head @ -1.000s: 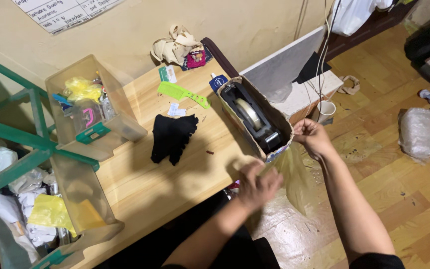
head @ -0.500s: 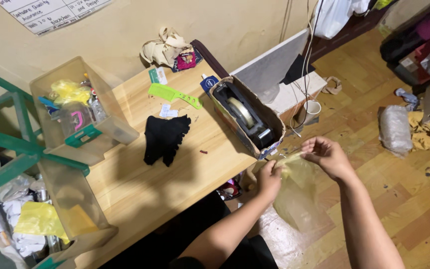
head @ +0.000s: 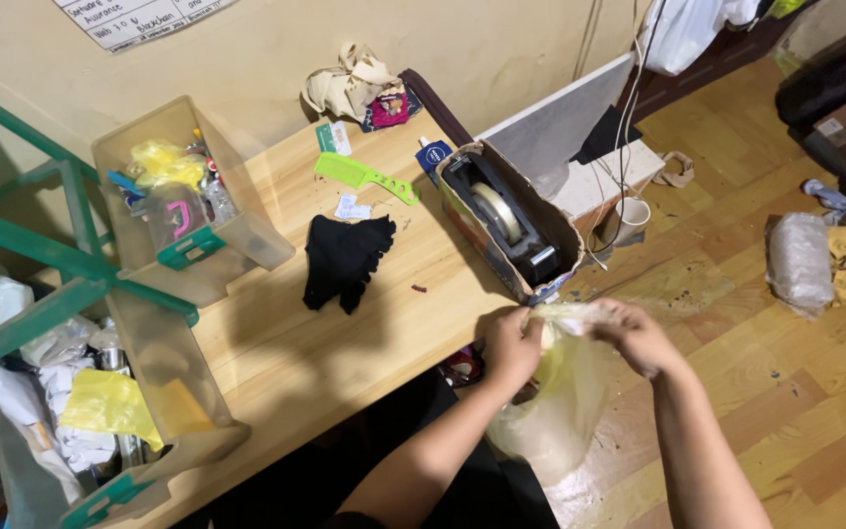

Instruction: The person sorts various small items including a black cloth, a yellow plastic bag, and small plastic containers into a set of drawers and bins on a desk.

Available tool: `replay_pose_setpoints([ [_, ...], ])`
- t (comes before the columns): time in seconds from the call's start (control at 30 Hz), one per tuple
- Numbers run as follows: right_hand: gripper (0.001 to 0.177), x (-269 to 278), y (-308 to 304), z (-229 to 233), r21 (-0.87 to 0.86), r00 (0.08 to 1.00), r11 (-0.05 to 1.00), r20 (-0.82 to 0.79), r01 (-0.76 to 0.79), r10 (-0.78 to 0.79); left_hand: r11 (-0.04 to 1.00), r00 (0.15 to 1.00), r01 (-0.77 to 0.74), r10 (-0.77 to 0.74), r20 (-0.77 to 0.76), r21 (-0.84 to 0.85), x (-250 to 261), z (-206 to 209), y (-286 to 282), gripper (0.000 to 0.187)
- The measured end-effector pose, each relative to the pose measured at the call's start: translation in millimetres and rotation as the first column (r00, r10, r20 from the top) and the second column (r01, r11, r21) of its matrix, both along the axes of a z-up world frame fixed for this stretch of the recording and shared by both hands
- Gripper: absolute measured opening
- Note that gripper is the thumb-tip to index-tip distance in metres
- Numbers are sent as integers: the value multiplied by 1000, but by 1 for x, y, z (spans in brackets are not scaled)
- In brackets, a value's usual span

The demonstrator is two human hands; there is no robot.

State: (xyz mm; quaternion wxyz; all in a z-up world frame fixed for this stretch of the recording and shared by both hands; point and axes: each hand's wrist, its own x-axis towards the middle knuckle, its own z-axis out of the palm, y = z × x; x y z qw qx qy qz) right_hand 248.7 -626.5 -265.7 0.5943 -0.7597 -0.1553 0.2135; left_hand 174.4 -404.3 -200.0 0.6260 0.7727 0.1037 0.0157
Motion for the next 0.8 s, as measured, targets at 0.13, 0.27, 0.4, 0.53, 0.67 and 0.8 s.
replay_pose_setpoints([
  [0.13,12,12,-12,9,568,908,777,-420,271,-10,971,959,-31,-38,280,238,-5,1,21,19],
  [0.27,10,20,-19,-3,694,907,658,-420,293,38,948,970,49,-120,211,313,-10,13,35,18],
  [0.4,9,49,-40,-38,812,929,563,-314,157,194,982,972,115,-142,189,148,-11,20,45,35],
  [0.53,16,66,-28,-21,63,982,993,-164,102,-90,902,899,430,-432,71,41,10,12,66,19],
  [0.67,28,53,19,27,-327,939,925,336,194,-77,773,909,359,-417,-9,523,22,6,58,29],
  [0.8,21,33,45,45,-484,921,815,361,320,-147,901,958,239,-280,65,361,30,-10,54,21],
])
